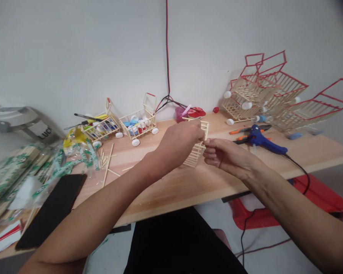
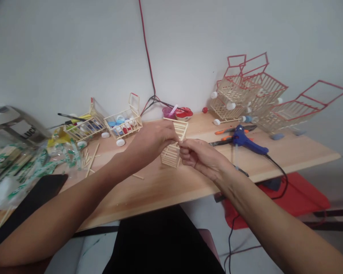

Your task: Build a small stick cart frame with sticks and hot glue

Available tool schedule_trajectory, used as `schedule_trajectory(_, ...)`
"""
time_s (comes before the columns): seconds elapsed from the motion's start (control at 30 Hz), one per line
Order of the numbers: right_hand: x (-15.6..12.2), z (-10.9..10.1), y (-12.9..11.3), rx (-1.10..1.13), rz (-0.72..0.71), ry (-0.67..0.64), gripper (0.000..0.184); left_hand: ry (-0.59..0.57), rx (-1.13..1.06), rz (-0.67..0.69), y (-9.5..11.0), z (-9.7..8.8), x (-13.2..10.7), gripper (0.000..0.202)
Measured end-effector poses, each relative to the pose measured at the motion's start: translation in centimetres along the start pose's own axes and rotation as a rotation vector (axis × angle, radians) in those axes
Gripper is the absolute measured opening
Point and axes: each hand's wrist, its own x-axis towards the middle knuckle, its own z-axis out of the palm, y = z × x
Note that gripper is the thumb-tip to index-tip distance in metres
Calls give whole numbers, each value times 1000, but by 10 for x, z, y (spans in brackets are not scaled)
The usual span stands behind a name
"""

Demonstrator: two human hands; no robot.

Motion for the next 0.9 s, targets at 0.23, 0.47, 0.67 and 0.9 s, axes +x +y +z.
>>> schedule_trajectory(0.23, 3, -2, 2, 17, -21, -26, 31, 68, -55, 13, -6, 5, 1, 20)
schedule_trajectory(0.47, 5, 1, 5, 2, -71, -13, 34, 95, -94, 17, -8, 6, 2, 19)
schedule_trajectory(0.67, 4, 3, 6, 24, -74, 33, 32, 152, -226, -63, -8, -4, -3, 17)
schedule_trajectory(0.9, 3, 2, 5, 26, -80, 27, 34, 135, -636, -573, -27, -16, -12, 14)
